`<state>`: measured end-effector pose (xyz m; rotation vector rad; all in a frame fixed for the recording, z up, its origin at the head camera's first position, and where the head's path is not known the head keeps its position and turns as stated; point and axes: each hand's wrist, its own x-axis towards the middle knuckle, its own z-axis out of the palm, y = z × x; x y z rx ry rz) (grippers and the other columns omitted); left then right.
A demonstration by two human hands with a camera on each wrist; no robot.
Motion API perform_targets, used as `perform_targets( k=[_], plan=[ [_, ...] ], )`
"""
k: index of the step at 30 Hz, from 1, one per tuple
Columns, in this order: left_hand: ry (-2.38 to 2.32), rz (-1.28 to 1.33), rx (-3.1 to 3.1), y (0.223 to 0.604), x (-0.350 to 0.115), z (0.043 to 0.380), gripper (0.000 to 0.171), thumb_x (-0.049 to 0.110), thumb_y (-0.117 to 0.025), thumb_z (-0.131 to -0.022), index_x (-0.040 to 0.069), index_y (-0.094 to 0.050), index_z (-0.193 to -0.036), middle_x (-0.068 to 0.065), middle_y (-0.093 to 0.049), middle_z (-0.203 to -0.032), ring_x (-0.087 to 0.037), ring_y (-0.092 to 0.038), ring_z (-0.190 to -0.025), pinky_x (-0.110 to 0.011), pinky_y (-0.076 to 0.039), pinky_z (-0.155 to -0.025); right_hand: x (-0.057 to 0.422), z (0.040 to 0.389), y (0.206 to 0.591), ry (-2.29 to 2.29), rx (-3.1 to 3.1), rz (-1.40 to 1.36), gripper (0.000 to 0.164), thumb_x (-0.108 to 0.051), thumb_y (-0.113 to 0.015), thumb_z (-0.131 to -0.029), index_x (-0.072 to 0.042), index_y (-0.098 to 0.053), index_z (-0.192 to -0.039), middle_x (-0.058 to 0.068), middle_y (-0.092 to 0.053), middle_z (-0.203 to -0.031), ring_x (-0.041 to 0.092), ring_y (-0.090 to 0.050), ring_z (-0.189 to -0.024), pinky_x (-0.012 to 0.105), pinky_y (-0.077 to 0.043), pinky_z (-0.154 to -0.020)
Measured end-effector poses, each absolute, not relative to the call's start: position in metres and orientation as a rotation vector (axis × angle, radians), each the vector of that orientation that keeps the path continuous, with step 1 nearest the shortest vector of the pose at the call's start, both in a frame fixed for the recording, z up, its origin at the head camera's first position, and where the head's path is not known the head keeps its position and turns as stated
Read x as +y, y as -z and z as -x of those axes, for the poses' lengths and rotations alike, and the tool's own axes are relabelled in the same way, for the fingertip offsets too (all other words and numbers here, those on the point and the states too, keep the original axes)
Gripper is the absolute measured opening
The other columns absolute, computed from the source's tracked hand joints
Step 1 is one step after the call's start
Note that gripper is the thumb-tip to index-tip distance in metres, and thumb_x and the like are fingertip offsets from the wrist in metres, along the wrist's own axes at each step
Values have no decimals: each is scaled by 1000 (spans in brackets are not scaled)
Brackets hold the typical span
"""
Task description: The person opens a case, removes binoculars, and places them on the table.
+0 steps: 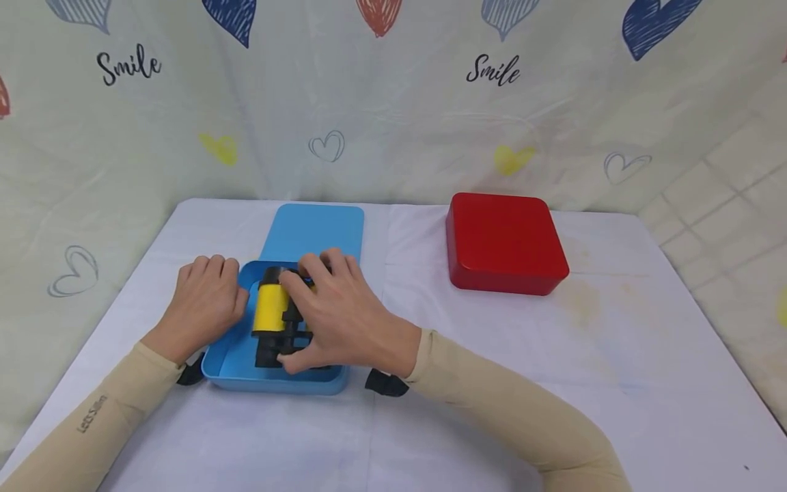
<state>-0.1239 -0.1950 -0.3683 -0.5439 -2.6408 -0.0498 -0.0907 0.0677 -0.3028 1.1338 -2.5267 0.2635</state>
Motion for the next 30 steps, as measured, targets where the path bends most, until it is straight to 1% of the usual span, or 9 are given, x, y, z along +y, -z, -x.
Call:
perform_targets(
  k=[6,12,17,25,30],
  plan=[
    [64,505,-2707,369,-195,125,14,10,-55,-93,-2,-51,-88,-14,-43,-75,-31,-42,-75,-40,-34,-69,73,90,303,-262,-2528,-1130,89,-76,-76,-68,-17,-59,-132,6,-60,-120,29,-49,-118,44,-45,-93],
    [69,509,-2712,369,-195,125,14,10,-51,-93,-3,-50,-87,-15,-43,-75,-32,-43,-76,-40,-33,-69,80,90,303,-281,-2516,-1124,90,-75,-77,-67,-17,-59,-132,8,-60,-121,30,-49,-119,44,-45,-93],
    [70,524,-2694,369,-194,125,14,10,-51,-93,-3,-50,-87,-14,-43,-74,-32,-42,-75,-41,-34,-69,86,89,303,-304,-2519,-1122,90,-74,-78,-67,-16,-59,-133,8,-59,-122,30,-48,-121,45,-45,-95],
    [61,522,-2715,367,-193,125,14,10,-51,-93,-3,-50,-87,-14,-43,-75,-32,-43,-76,-41,-34,-70,95,89,306,-348,-2479,-1140,90,-72,-80,-66,-15,-58,-132,9,-59,-123,29,-47,-120,46,-45,-94],
    [80,532,-2707,368,-193,125,14,10,-50,-93,-2,-50,-86,-15,-44,-75,-31,-42,-75,-40,-33,-69,103,89,309,-378,-2467,-1137,92,-72,-82,-63,-15,-58,-132,10,-58,-124,30,-46,-121,45,-44,-94]
  ],
)
